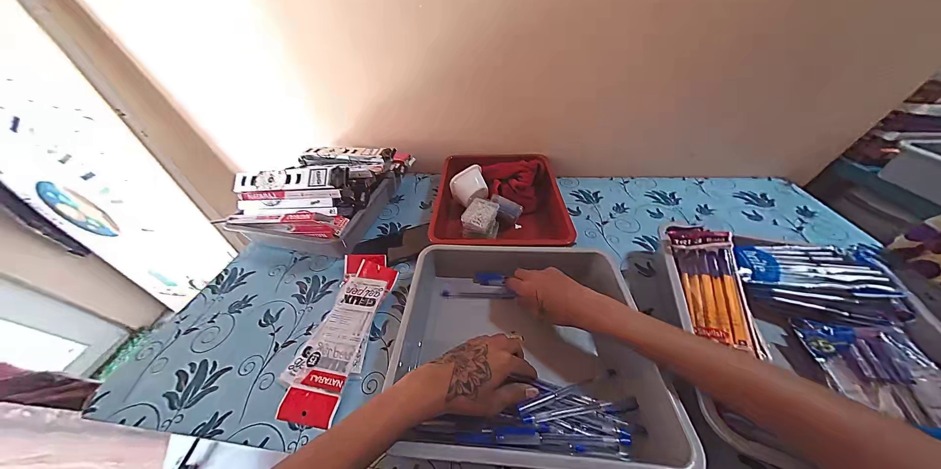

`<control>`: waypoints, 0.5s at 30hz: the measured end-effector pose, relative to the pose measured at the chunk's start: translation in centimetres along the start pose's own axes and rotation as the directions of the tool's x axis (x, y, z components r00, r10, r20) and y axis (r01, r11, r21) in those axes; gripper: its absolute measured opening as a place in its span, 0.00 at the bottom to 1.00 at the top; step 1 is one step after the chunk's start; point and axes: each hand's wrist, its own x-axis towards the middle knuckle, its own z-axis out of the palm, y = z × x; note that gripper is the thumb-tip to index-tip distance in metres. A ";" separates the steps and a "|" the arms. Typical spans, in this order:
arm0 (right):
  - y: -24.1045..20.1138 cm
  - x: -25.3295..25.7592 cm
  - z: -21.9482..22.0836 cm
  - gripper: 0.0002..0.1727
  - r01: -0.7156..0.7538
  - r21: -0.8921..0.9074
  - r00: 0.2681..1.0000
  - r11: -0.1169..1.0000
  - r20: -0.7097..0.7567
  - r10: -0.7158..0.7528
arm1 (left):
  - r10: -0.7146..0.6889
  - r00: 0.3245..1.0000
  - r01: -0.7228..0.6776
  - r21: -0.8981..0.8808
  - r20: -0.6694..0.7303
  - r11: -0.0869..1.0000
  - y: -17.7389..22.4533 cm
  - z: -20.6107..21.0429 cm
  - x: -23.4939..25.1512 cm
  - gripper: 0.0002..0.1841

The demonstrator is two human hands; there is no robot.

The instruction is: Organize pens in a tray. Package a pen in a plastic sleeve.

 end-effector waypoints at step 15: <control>2.5 -4.7 -0.9 0.17 -0.044 0.075 0.997 0.996 -0.066 0.049 | -0.172 0.985 0.172 0.068 -0.008 0.983 -0.4 -0.3 0.0 0.18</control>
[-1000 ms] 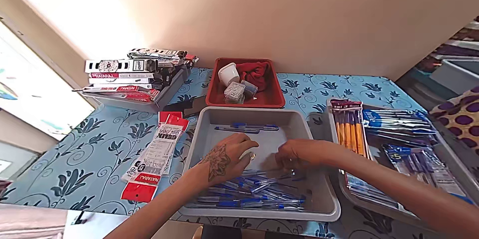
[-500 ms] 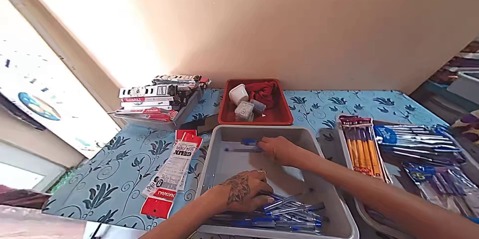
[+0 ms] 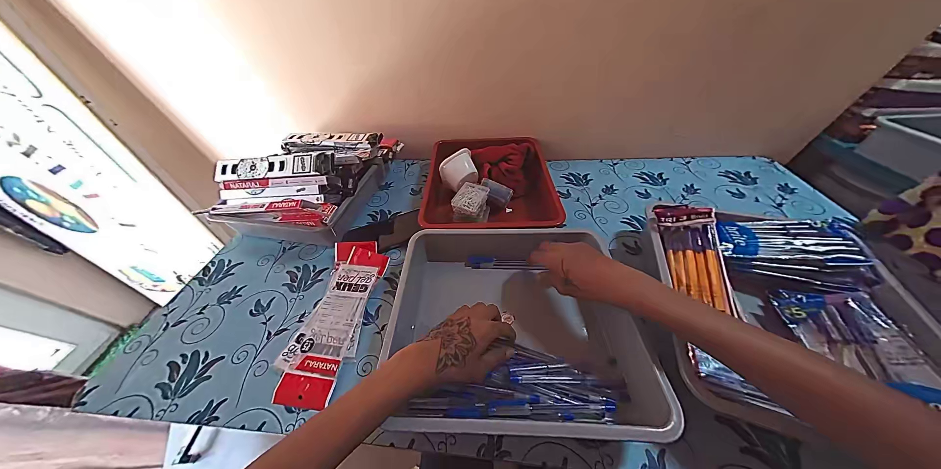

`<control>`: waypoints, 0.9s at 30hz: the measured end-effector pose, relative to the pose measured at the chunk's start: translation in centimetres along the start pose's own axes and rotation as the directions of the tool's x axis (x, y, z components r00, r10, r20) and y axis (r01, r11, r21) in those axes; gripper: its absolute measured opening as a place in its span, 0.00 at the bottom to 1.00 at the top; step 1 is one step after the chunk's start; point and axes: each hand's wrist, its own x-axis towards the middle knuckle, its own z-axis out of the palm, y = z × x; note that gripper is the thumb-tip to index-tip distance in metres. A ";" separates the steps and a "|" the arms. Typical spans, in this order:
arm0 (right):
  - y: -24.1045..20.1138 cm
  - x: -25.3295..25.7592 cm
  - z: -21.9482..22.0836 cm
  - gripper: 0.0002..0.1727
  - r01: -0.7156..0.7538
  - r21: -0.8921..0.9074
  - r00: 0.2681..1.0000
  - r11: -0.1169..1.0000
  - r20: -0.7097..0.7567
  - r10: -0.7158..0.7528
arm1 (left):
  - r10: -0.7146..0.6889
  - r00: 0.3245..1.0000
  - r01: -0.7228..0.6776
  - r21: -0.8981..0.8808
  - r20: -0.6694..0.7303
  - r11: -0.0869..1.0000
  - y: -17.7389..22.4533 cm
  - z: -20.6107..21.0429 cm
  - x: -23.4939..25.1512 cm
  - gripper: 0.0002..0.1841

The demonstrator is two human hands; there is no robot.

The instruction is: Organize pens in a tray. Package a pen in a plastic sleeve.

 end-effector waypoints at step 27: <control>0.7 1.2 2.5 0.15 0.029 0.053 0.987 0.998 -0.157 -0.021 | 0.100 0.994 -0.102 -0.028 -0.052 0.994 -0.3 0.7 -0.6 0.18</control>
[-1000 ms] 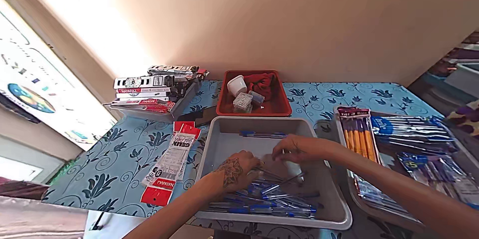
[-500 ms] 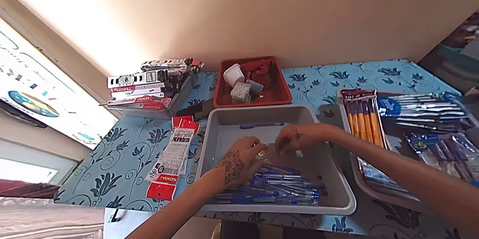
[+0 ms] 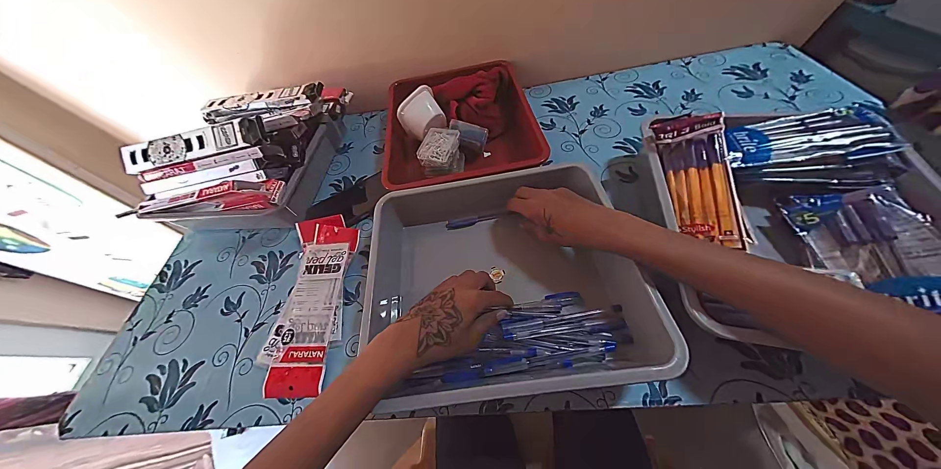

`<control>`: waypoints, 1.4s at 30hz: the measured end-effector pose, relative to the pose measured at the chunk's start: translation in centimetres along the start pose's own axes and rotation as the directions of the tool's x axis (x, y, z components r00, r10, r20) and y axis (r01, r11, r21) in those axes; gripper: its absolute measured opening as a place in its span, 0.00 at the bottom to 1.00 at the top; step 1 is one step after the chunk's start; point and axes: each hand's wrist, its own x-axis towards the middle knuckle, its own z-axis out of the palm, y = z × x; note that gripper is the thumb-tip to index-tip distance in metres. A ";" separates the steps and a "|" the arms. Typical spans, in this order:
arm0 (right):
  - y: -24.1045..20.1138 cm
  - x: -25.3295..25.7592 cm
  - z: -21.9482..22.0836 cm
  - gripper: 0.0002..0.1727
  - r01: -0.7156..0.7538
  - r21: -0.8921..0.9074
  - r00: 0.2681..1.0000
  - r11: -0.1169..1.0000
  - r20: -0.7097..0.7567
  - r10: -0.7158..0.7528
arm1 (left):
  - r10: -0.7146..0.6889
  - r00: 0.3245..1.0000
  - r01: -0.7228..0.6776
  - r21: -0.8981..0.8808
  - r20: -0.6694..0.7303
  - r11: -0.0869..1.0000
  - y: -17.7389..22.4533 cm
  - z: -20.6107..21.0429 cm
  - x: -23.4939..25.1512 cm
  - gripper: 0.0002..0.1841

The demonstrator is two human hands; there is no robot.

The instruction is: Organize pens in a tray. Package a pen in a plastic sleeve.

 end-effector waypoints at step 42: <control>0.6 -0.3 0.3 0.08 -0.026 -0.080 0.991 0.996 -0.130 0.016 | -0.654 0.343 0.827 -0.113 -0.675 0.551 -3.4 1.4 -18.2 0.57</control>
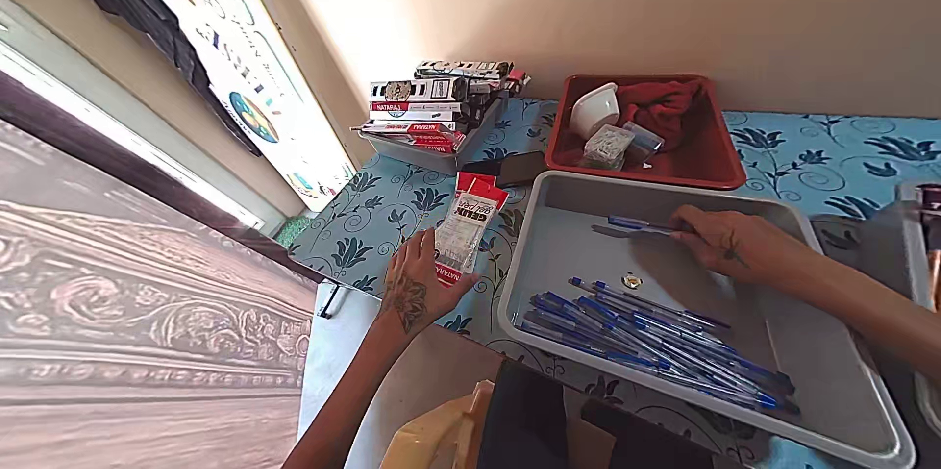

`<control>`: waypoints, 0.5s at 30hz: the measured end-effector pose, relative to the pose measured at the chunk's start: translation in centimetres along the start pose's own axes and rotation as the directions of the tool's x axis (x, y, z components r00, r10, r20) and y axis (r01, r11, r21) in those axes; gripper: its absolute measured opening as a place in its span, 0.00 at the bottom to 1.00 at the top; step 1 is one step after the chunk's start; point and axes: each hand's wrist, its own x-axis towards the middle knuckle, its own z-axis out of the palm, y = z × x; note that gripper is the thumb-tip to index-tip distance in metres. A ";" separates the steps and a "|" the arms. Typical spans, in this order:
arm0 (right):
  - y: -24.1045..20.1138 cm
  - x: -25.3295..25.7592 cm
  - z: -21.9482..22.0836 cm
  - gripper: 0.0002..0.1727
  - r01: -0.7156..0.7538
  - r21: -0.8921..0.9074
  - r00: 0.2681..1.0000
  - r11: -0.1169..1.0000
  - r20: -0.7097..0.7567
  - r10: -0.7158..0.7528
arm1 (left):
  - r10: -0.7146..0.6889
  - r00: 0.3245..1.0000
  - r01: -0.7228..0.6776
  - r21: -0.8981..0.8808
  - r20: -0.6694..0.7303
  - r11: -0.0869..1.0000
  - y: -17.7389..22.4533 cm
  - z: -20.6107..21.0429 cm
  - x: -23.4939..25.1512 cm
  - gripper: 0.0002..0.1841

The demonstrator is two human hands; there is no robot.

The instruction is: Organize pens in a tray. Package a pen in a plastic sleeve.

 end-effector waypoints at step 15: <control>-7.2 -7.7 -4.1 0.24 0.062 -0.044 0.952 0.997 -0.297 -0.072 | -0.169 0.934 0.077 -0.284 -0.315 0.956 -4.2 0.1 -3.1 0.15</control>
